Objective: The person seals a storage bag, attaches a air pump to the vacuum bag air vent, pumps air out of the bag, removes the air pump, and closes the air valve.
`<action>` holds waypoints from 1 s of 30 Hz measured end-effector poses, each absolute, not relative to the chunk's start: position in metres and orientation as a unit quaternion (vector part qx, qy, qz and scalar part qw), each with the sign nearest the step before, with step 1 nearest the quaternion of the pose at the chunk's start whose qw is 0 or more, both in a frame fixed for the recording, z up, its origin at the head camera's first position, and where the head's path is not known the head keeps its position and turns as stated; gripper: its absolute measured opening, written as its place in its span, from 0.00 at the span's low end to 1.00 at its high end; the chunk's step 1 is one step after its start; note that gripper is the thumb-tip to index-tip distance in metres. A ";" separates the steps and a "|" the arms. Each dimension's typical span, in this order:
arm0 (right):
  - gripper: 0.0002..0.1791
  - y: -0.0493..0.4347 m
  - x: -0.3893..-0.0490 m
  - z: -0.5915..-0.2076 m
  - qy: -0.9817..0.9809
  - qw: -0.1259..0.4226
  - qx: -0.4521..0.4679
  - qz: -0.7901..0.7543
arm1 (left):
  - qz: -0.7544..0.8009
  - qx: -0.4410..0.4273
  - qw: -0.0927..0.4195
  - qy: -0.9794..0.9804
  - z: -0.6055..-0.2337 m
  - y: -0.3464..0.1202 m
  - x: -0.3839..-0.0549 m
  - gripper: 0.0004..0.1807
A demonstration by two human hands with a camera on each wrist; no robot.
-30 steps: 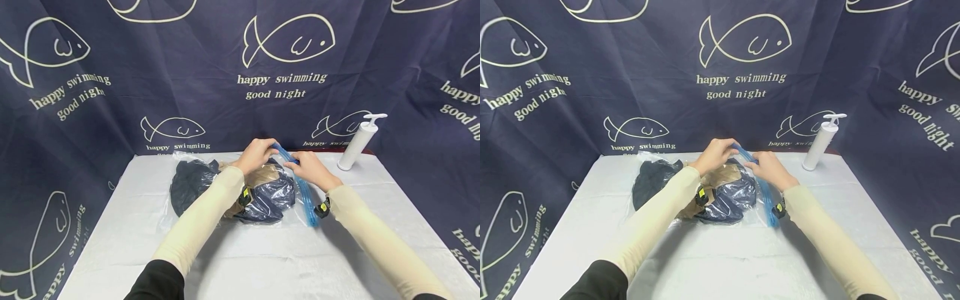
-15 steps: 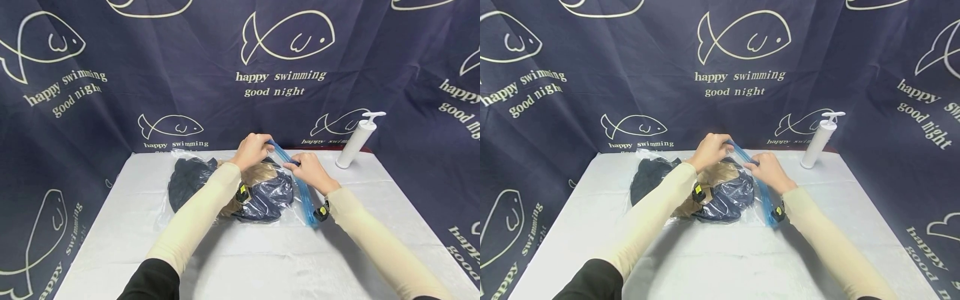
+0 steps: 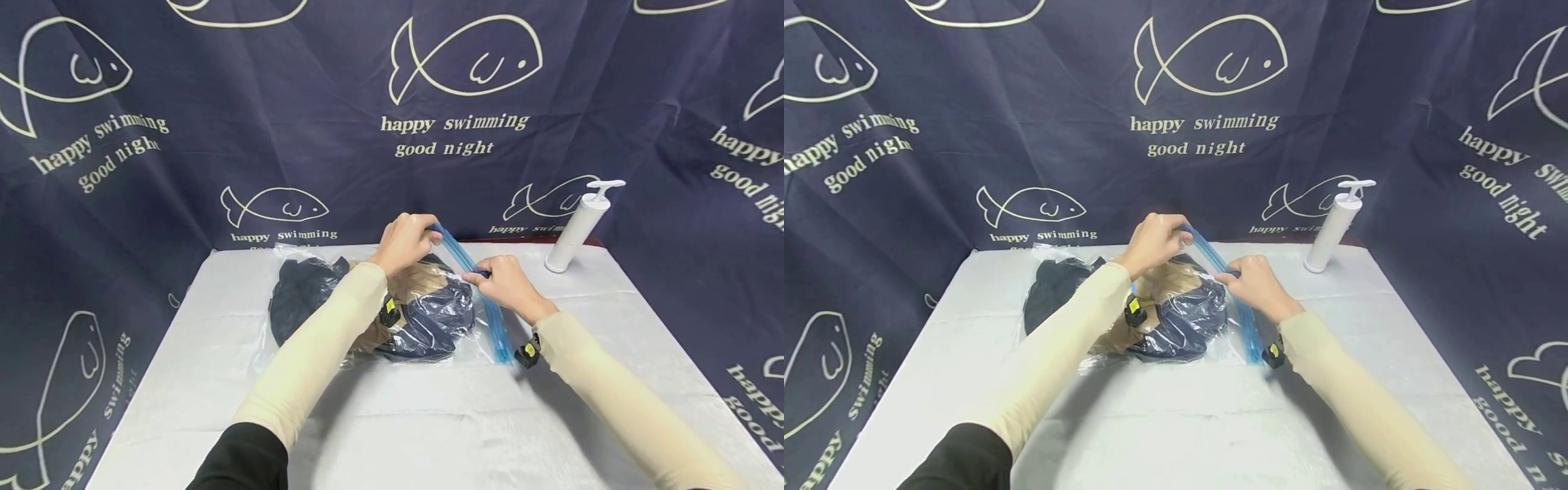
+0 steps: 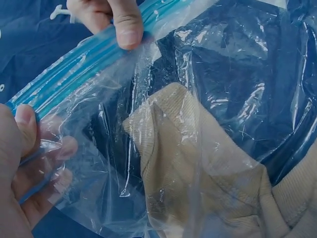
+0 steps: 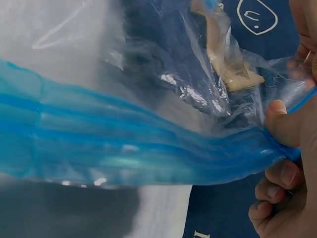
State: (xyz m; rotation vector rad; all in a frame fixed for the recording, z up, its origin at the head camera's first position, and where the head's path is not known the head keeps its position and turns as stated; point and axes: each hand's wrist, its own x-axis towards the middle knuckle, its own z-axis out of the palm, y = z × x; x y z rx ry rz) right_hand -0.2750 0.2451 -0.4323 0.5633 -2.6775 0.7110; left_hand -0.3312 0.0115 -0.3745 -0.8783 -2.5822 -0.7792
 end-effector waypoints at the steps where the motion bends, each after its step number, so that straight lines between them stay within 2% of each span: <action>1: 0.26 0.245 -0.275 -0.433 -0.935 0.157 0.199 0.248 | -0.272 -0.305 0.155 -0.899 -0.375 0.010 -0.332 0.05; 5: 0.23 0.242 -0.272 -0.438 -0.936 0.141 0.201 0.253 | -0.284 -0.301 0.166 -0.895 -0.377 0.000 -0.333 0.05; 11: 0.26 0.243 -0.268 -0.446 -0.942 0.127 0.183 0.253 | -0.294 -0.286 0.183 -0.893 -0.377 -0.008 -0.336 0.06; 20: 0.28 0.241 -0.270 -0.446 -0.949 0.090 0.143 0.267 | -0.334 -0.285 0.152 -0.886 -0.380 -0.006 -0.338 0.05; 30: 0.29 0.236 -0.276 -0.430 -0.948 0.102 0.130 0.271 | -0.381 -0.295 0.147 -0.864 -0.382 -0.013 -0.338 0.06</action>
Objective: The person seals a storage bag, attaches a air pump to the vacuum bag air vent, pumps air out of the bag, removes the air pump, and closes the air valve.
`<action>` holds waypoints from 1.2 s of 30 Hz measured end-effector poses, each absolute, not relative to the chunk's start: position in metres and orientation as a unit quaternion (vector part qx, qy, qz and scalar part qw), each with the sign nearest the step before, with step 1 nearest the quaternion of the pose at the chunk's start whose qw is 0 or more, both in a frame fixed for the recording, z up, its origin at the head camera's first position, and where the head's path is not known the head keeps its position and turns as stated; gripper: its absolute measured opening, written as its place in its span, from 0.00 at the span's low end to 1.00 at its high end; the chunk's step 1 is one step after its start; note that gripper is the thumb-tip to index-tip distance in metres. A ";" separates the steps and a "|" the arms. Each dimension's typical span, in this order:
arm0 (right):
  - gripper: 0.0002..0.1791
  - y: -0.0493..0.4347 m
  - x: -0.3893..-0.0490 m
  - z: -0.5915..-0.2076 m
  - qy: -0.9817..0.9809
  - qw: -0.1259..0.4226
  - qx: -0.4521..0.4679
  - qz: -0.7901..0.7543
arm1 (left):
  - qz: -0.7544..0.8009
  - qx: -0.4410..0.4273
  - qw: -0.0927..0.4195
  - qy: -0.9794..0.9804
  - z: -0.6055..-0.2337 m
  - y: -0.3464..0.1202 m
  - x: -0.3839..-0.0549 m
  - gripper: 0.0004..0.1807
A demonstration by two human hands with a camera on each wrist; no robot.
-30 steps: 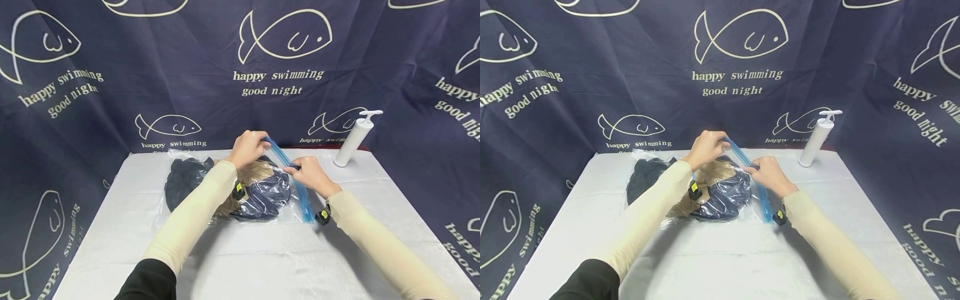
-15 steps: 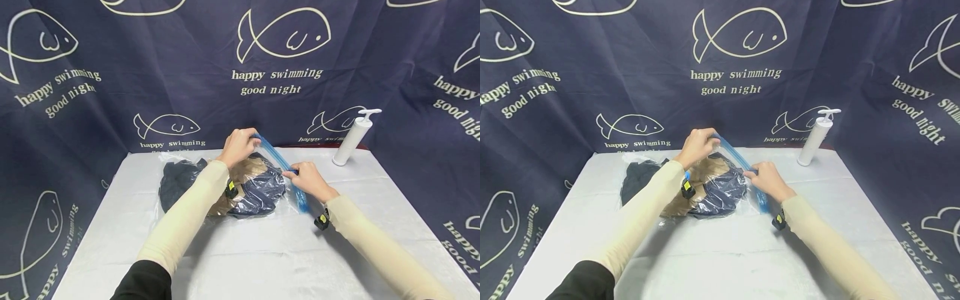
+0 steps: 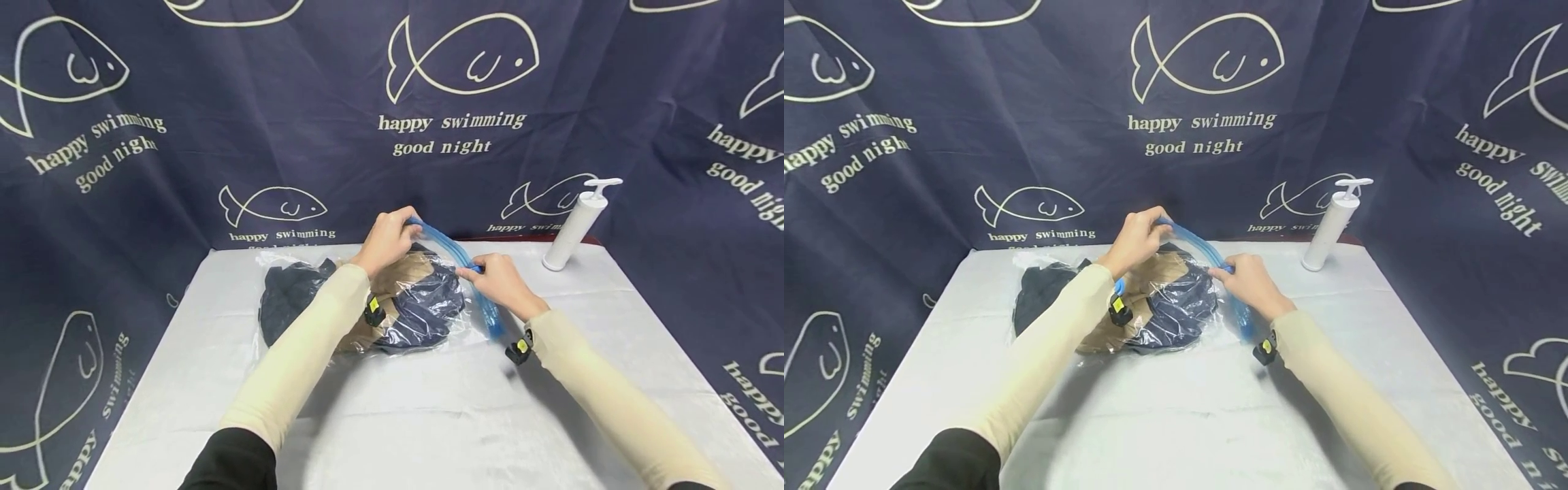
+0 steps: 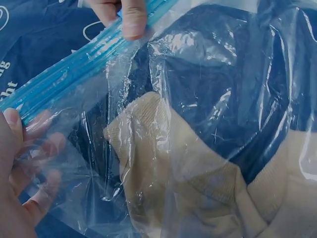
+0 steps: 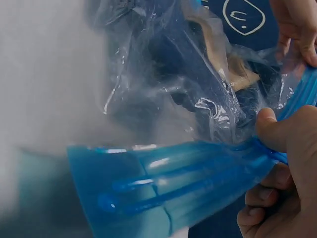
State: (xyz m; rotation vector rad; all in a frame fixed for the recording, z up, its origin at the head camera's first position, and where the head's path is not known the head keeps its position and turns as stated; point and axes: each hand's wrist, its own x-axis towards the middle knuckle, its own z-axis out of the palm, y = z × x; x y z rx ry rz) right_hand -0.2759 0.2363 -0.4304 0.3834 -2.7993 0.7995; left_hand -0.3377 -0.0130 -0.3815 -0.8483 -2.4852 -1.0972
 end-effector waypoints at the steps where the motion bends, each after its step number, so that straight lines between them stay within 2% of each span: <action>1: 0.29 0.236 -0.276 -0.430 -0.948 0.108 0.130 0.271 | -0.382 -0.297 0.147 -0.863 -0.381 -0.014 -0.337 0.06; 8: 0.29 0.233 -0.281 -0.440 -0.933 0.174 0.205 0.238 | -0.351 -0.234 0.174 -0.890 -0.378 -0.021 -0.328 0.02; 13: 0.29 0.233 -0.280 -0.445 -0.921 0.198 0.222 0.250 | -0.339 -0.211 0.179 -0.899 -0.376 -0.019 -0.326 0.03; 26: 0.27 0.238 -0.272 -0.450 -0.916 0.214 0.232 0.247 | -0.298 -0.215 0.203 -0.908 -0.370 -0.015 -0.329 0.04; 36: 0.29 0.244 -0.262 -0.450 -0.925 0.190 0.224 0.242 | -0.290 -0.220 0.206 -0.908 -0.363 -0.018 -0.331 0.04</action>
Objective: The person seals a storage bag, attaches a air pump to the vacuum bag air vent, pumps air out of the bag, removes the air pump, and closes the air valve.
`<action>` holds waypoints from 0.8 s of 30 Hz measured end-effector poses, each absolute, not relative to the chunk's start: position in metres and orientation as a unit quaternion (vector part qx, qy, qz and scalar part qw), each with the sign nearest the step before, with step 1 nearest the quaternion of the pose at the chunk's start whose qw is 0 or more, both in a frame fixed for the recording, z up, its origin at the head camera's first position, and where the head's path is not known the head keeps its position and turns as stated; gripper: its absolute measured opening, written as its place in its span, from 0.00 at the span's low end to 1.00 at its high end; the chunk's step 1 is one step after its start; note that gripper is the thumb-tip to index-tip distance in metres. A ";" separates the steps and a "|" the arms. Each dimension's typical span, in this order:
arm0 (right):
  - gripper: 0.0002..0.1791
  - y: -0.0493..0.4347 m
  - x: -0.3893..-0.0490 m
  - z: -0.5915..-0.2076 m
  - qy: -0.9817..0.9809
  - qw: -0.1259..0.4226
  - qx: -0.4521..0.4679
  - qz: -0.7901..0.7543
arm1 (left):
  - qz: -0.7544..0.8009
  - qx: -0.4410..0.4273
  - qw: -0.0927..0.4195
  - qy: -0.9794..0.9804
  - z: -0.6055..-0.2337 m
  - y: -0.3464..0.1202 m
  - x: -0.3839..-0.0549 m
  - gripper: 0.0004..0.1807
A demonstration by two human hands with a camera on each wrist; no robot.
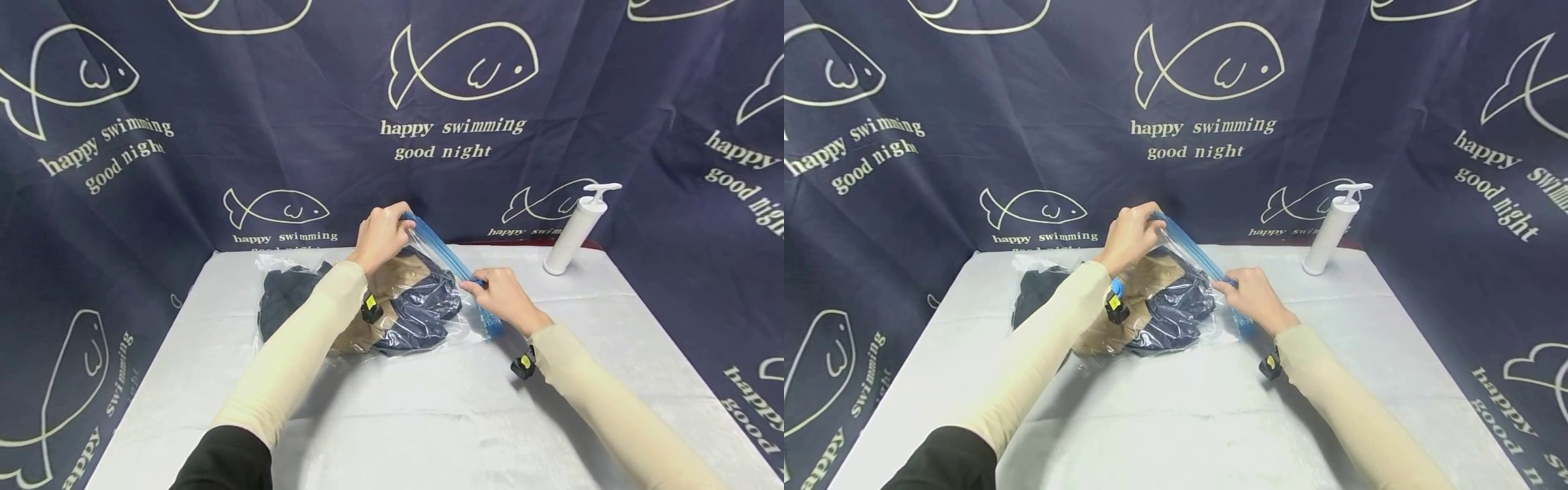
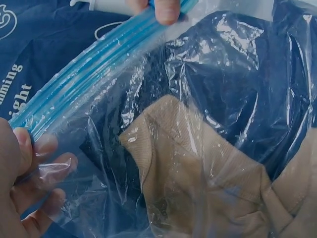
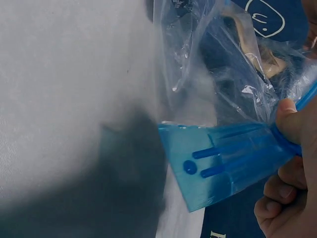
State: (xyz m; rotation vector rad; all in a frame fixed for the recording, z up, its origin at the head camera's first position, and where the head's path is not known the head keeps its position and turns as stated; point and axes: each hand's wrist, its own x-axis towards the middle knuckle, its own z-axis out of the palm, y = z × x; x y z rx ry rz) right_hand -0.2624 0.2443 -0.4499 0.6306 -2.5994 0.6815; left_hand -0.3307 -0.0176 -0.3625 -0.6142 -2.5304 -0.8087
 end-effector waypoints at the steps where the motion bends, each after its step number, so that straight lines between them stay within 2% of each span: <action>1: 0.29 0.245 -0.262 -0.450 -0.925 0.188 0.224 0.243 | -0.290 -0.221 0.206 -0.908 -0.362 -0.018 -0.331 0.04; 16: 0.29 0.245 -0.252 -0.454 -0.928 0.148 0.232 0.250 | -0.294 -0.226 0.202 -0.906 -0.360 -0.027 -0.340 0.05; 19: 0.28 0.245 -0.250 -0.451 -0.935 0.119 0.229 0.243 | -0.299 -0.236 0.195 -0.904 -0.361 -0.029 -0.339 0.05; 24: 0.22 0.248 -0.252 -0.444 -0.947 0.037 0.202 0.246 | -0.327 -0.272 0.184 -0.886 -0.365 -0.031 -0.339 0.04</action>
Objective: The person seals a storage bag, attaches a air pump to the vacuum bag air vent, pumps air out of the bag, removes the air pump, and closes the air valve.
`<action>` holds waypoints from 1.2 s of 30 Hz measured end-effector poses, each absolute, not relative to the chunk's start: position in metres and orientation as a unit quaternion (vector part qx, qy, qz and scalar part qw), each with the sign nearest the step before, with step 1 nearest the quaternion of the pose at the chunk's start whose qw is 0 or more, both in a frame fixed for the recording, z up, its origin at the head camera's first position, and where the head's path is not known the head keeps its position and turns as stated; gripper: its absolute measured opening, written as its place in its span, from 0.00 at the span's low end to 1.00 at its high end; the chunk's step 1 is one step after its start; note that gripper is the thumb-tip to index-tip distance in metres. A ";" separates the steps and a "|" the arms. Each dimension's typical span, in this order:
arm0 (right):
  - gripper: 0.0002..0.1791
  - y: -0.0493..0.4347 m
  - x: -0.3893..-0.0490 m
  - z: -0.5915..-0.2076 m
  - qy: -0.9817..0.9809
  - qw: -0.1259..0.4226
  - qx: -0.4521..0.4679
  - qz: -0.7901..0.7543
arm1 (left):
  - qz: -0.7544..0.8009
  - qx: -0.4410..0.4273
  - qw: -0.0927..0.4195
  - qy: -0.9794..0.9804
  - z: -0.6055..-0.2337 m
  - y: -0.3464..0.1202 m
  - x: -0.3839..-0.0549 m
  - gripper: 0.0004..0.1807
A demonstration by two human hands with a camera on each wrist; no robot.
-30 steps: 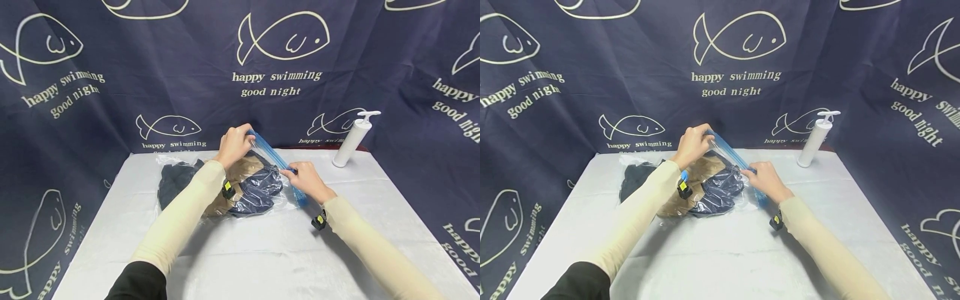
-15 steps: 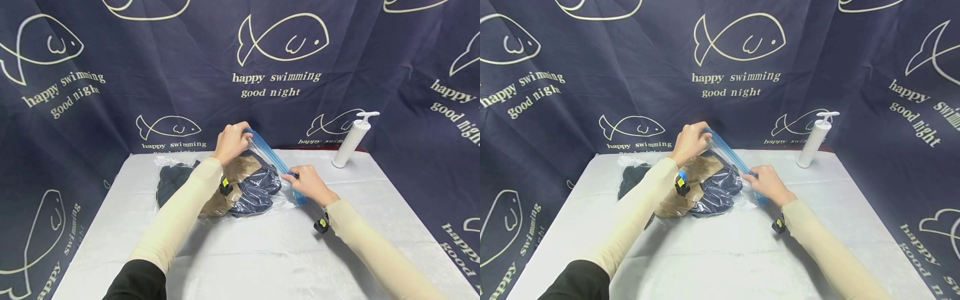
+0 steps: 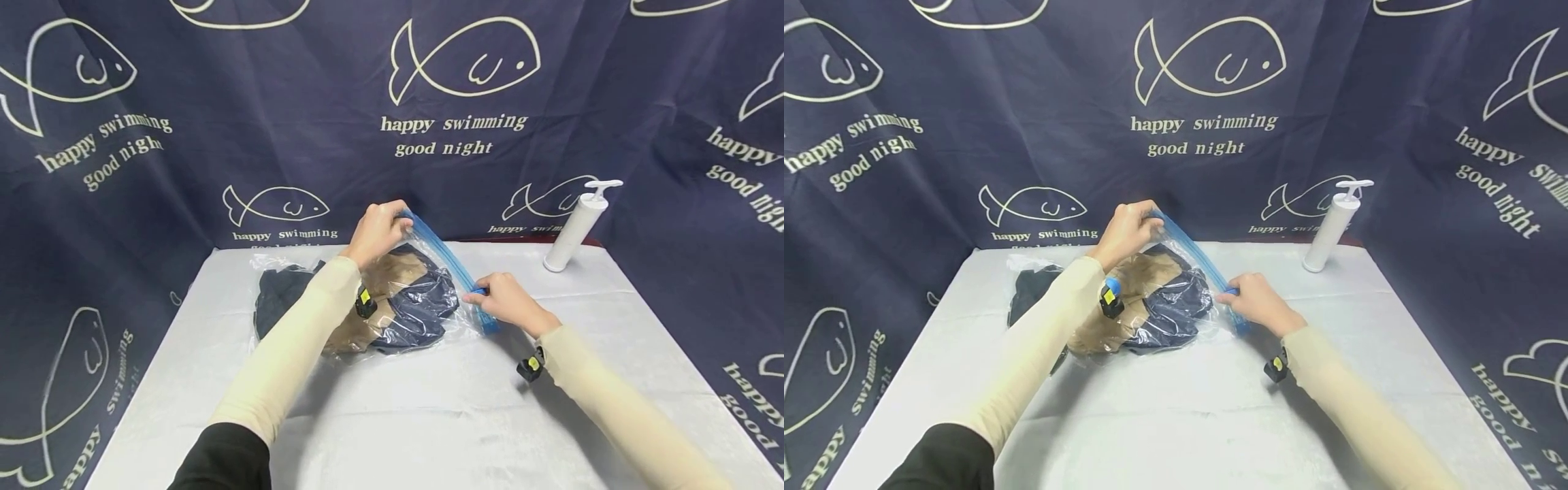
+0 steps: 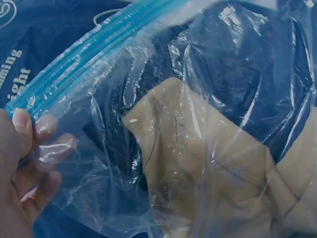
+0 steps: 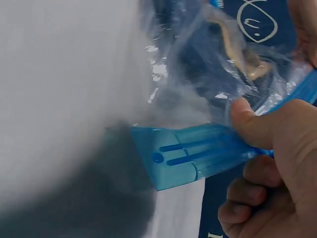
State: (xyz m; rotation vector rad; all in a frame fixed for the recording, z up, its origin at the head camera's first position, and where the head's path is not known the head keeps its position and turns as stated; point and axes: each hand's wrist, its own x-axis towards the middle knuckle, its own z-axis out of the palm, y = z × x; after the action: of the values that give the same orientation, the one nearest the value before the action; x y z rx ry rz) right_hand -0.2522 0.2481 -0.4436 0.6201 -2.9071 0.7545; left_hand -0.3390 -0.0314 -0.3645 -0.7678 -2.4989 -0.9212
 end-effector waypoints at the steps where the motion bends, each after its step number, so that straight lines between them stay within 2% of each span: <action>1: 0.21 0.249 -0.253 -0.441 -0.948 0.022 0.196 0.249 | -0.334 -0.278 0.183 -0.882 -0.365 -0.032 -0.339 0.04; 4: 0.19 0.250 -0.256 -0.433 -0.948 0.003 0.194 0.251 | -0.358 -0.293 0.174 -0.869 -0.368 -0.033 -0.341 0.04; 10: 0.20 0.248 -0.263 -0.424 -0.949 0.004 0.185 0.254 | -0.379 -0.293 0.152 -0.864 -0.369 -0.035 -0.339 0.05; 16: 0.28 0.246 -0.263 -0.431 -0.949 0.013 0.157 0.275 | -0.362 -0.256 0.189 -0.876 -0.367 -0.037 -0.339 0.05; 25: 0.26 0.244 -0.254 -0.438 -0.944 0.036 0.161 0.286 | -0.327 -0.244 0.212 -0.888 -0.361 -0.036 -0.342 0.04; 36: 0.24 0.245 -0.248 -0.440 -0.946 0.006 0.153 0.287 | -0.332 -0.246 0.218 -0.884 -0.356 -0.039 -0.340 0.04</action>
State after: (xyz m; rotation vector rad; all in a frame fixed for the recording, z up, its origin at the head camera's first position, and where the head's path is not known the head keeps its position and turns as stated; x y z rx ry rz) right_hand -0.2478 0.2449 -0.4403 0.4795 -2.9594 0.8966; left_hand -0.3404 -0.0389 -0.3555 -0.6810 -2.4471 -0.9204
